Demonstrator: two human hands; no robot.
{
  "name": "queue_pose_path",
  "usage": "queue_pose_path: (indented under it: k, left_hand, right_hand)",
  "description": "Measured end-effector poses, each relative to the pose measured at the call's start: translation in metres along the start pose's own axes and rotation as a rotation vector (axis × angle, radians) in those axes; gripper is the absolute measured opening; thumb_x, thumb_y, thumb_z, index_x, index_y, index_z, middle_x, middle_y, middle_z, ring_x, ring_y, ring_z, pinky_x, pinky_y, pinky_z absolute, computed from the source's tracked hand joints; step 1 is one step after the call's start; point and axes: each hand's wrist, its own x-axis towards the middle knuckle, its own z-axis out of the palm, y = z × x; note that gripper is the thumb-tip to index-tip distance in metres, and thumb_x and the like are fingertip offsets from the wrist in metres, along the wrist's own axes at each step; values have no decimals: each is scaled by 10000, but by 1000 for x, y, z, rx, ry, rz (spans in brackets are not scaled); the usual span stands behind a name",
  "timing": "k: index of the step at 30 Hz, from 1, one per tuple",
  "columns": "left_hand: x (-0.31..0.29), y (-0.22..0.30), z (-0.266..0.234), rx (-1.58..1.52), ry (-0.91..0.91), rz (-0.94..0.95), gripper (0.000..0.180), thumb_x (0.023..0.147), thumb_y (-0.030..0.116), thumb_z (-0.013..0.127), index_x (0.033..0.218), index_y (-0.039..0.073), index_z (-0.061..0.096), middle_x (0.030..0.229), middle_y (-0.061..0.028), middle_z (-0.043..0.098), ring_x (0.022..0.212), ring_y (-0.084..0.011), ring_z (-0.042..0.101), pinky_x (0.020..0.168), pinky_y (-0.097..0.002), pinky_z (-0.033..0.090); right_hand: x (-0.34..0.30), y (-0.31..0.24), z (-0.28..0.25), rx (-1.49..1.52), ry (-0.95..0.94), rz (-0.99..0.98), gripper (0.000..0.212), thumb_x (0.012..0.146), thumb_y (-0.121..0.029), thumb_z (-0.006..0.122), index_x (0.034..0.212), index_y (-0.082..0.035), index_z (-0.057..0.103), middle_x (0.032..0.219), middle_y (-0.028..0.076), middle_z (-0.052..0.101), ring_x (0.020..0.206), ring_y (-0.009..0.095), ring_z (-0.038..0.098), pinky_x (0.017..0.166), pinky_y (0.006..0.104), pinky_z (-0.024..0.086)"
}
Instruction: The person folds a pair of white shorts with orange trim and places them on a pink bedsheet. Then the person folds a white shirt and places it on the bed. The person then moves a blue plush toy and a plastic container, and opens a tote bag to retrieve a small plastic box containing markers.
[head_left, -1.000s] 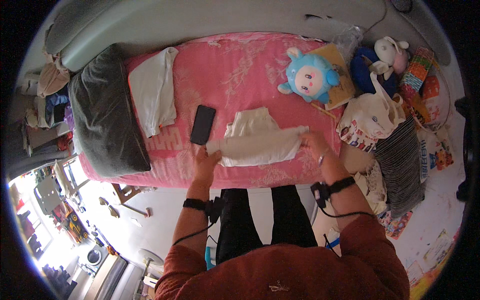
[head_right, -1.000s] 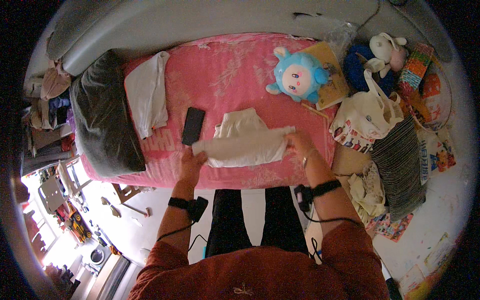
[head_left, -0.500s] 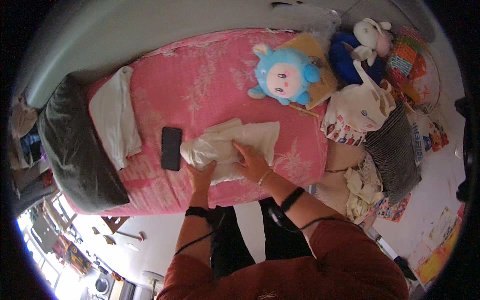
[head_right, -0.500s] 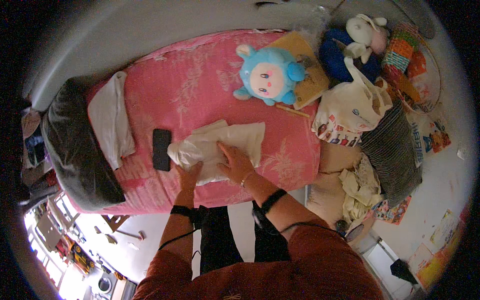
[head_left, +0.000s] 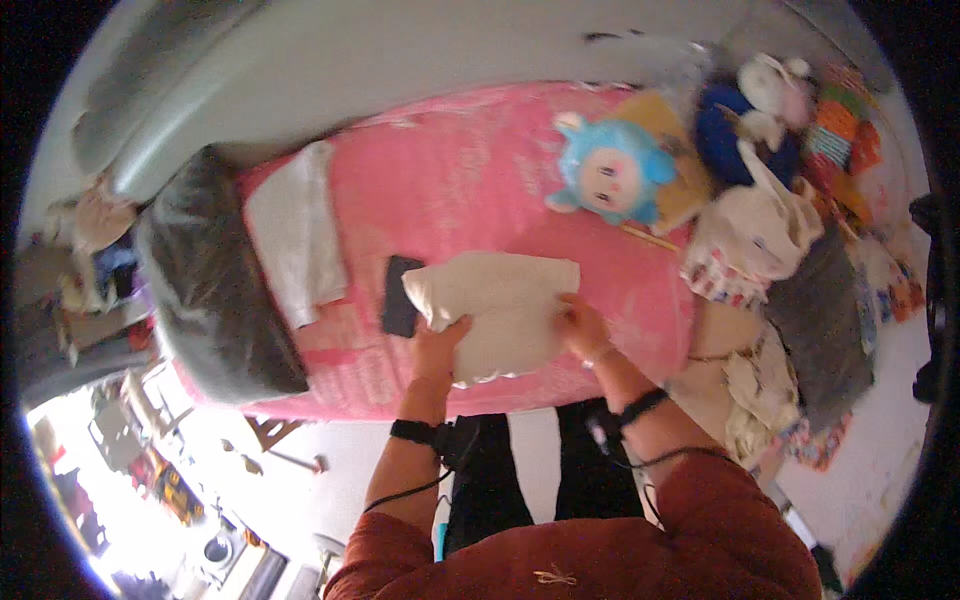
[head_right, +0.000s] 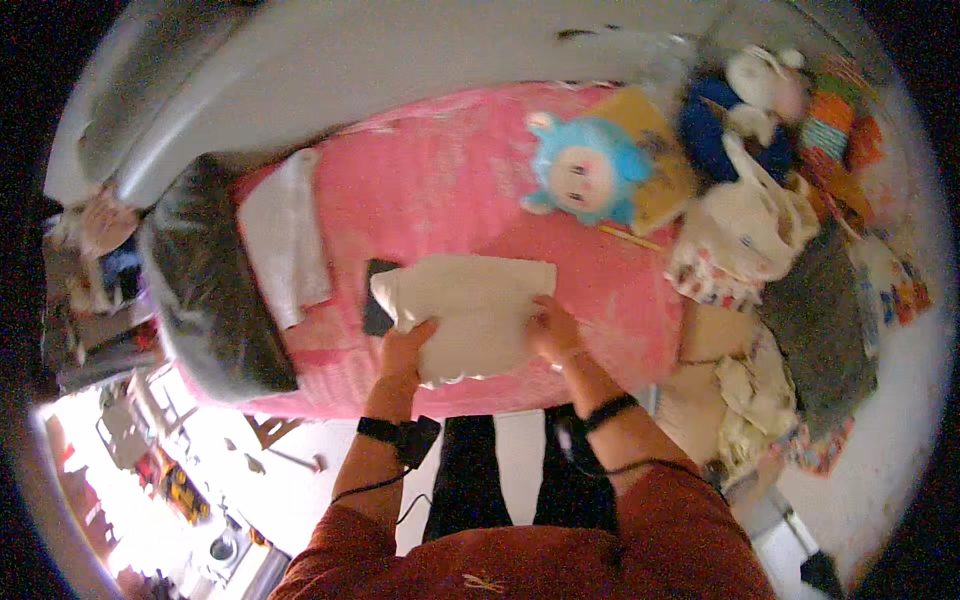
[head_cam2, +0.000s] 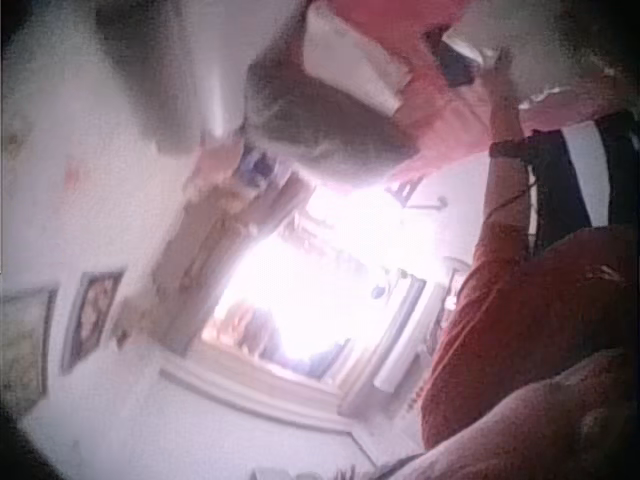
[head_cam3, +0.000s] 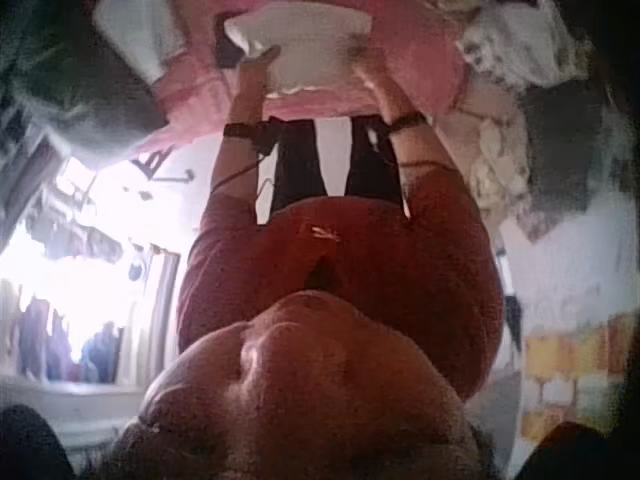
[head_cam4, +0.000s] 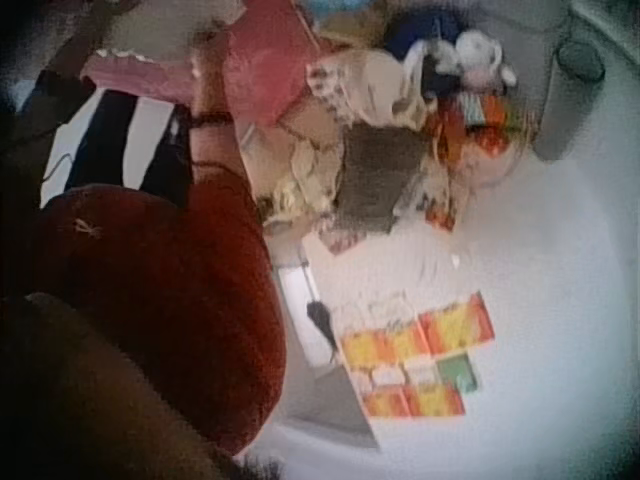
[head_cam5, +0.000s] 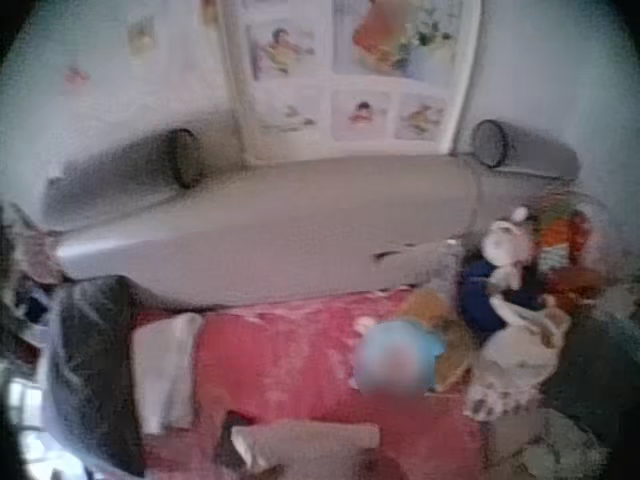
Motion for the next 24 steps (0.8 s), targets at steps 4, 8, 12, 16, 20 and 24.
queue_pose_path:
  k: [4, 8, 12, 16, 20, 24]
  left_hand:
    - [-37, 83, -35, -237, 104, 6, 539, 804, 122, 716, 1286, 15, 502, 1137, -124, 614, 1000, -297, 613, 853, -452, 518]
    - [-51, 156, -88, -464, 164, 263, 567, 842, 161, 691, 1328, 18, 436, 1205, -140, 573, 1049, -311, 590, 880, -467, 509]
    - [-45, 188, -120, -640, 145, 496, 595, 882, 200, 655, 1373, 21, 369, 1272, -157, 532, 1106, -318, 561, 907, -470, 500]
    - [-11, 161, -148, -379, 177, 322, 434, 906, 259, 614, 1254, 50, 460, 1155, -129, 554, 1039, -294, 573, 884, -447, 493]
    - [14, 80, -163, -612, 24, -6, 238, 930, 298, 554, 1082, 115, 559, 1018, -64, 564, 987, -257, 574, 899, -437, 459]
    - [2, -8, -137, -580, -100, 70, 187, 938, 256, 555, 989, 81, 595, 918, -62, 627, 883, -203, 613, 776, -342, 509]
  right_hand:
    - [-26, 13, -36, -275, 116, -32, 315, 875, -178, 627, 1141, -21, 565, 856, 105, 663, 746, 178, 651, 629, 306, 509]
    - [-42, 18, -61, -322, 30, 44, 320, 897, -236, 599, 1120, -9, 568, 908, 127, 659, 798, 215, 654, 701, 336, 516]
    - [-44, 16, -51, -198, 30, -73, 379, 896, -318, 600, 1104, -2, 575, 930, 122, 667, 843, 229, 661, 726, 349, 520]
    - [-54, -15, -37, -282, 127, -7, 386, 885, -324, 614, 1110, -13, 572, 948, 114, 681, 866, 234, 667, 733, 358, 521]
    - [-32, -64, -54, -332, 339, -30, 406, 879, -320, 622, 1151, -25, 565, 993, 129, 674, 868, 249, 667, 768, 376, 518]
    - [36, -104, -109, -54, 638, -342, 582, 784, -284, 685, 1251, 9, 497, 1131, 241, 577, 1037, 390, 565, 869, 467, 463]
